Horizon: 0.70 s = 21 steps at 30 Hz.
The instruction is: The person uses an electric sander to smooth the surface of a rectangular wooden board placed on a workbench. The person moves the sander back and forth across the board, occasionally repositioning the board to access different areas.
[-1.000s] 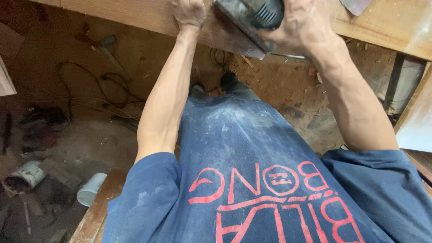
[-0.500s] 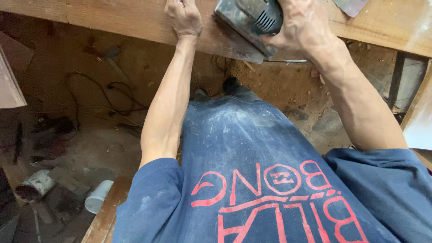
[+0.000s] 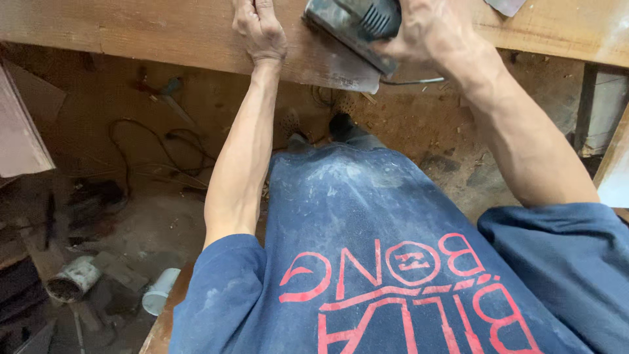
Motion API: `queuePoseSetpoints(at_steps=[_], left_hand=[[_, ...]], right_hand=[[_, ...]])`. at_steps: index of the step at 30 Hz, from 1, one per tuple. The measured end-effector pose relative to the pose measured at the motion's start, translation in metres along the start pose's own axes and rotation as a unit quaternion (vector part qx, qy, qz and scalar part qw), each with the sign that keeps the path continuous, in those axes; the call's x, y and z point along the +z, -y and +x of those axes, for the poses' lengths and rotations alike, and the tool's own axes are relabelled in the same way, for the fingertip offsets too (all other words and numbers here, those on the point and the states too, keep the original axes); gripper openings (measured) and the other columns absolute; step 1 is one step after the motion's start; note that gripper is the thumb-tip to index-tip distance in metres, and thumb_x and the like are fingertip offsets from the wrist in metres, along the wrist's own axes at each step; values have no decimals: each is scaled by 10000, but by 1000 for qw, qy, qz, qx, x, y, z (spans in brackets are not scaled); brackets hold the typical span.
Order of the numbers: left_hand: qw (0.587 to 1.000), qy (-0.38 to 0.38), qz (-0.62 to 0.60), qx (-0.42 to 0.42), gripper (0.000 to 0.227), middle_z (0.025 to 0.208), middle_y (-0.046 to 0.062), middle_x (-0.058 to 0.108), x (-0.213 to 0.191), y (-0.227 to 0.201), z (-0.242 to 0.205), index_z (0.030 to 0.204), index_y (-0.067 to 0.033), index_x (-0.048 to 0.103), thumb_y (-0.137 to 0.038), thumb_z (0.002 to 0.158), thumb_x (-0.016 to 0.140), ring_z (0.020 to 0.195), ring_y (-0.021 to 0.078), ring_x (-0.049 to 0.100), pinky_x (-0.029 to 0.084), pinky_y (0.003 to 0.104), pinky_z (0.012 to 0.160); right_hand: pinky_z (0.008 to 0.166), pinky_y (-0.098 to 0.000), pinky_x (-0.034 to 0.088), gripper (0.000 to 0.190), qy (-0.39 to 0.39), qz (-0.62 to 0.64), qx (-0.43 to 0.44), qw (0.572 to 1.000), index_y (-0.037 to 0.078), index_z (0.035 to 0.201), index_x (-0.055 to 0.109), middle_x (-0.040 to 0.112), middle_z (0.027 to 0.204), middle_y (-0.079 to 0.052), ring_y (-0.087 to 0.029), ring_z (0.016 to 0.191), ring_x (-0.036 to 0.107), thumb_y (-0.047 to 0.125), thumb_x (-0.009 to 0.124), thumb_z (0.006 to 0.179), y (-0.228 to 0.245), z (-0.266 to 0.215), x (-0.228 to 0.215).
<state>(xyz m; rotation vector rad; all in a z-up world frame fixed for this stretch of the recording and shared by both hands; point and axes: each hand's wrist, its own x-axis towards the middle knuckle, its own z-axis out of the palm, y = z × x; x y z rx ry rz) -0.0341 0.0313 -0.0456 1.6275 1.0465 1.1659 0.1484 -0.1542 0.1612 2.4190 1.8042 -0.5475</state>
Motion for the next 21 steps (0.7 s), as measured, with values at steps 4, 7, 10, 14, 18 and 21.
queuePoseSetpoints(at_steps=[4, 7, 10, 14, 18, 21], left_hand=[[1000, 3, 9, 26, 338, 980, 127, 660, -2, -4, 2, 989, -8, 636, -313, 1055, 507, 864, 285, 665, 539, 423, 783], [999, 22, 35, 4, 346, 888, 118, 638, -2, 0, 3, 944, -19, 624, -324, 1055, 504, 850, 289, 641, 543, 437, 794], [998, 45, 48, -2, 363, 802, 73, 653, -2, 4, 6, 934, -55, 635, -349, 1072, 473, 842, 251, 637, 525, 448, 865], [996, 73, 52, -26, 378, 800, 38, 664, -4, -9, 20, 924, -73, 626, -402, 1048, 488, 834, 200, 601, 520, 438, 867], [970, 137, 40, -195, 449, 849, 87, 673, -17, -62, 33, 1024, -51, 640, -473, 1023, 489, 865, 258, 660, 585, 474, 847], [969, 205, -124, -59, 530, 1235, 132, 742, -19, -120, 32, 1323, -66, 641, -503, 1052, 510, 1210, 294, 678, 518, 491, 1075]], right_hand=[[778, -456, 640, 653, -23, 85, -24, 996, 64, 1474, 452, 685, 1165, -238, -336, 899, 719, 364, 809, 1016, 14, -7, -6], [689, -505, 628, 885, -54, 75, -37, 995, 112, 1552, 379, 658, 1176, -254, -379, 832, 702, 345, 859, 846, 41, -30, -3], [653, -525, 619, 949, -49, 88, -16, 995, 142, 1573, 350, 642, 1178, -263, -397, 798, 692, 363, 876, 815, 46, -34, -3], [792, -489, 622, 883, -166, 63, -48, 983, 106, 1477, 423, 638, 1191, -230, -380, 962, 690, 341, 897, 770, 29, -12, -8], [825, -506, 615, 603, -108, 113, 57, 986, 122, 1401, 463, 639, 1152, -192, -351, 905, 681, 293, 816, 942, 35, -5, -6], [784, -505, 619, 795, -130, 207, 159, 957, 88, 1513, 306, 560, 1243, -248, -381, 953, 672, 227, 791, 899, 55, -9, -1]])
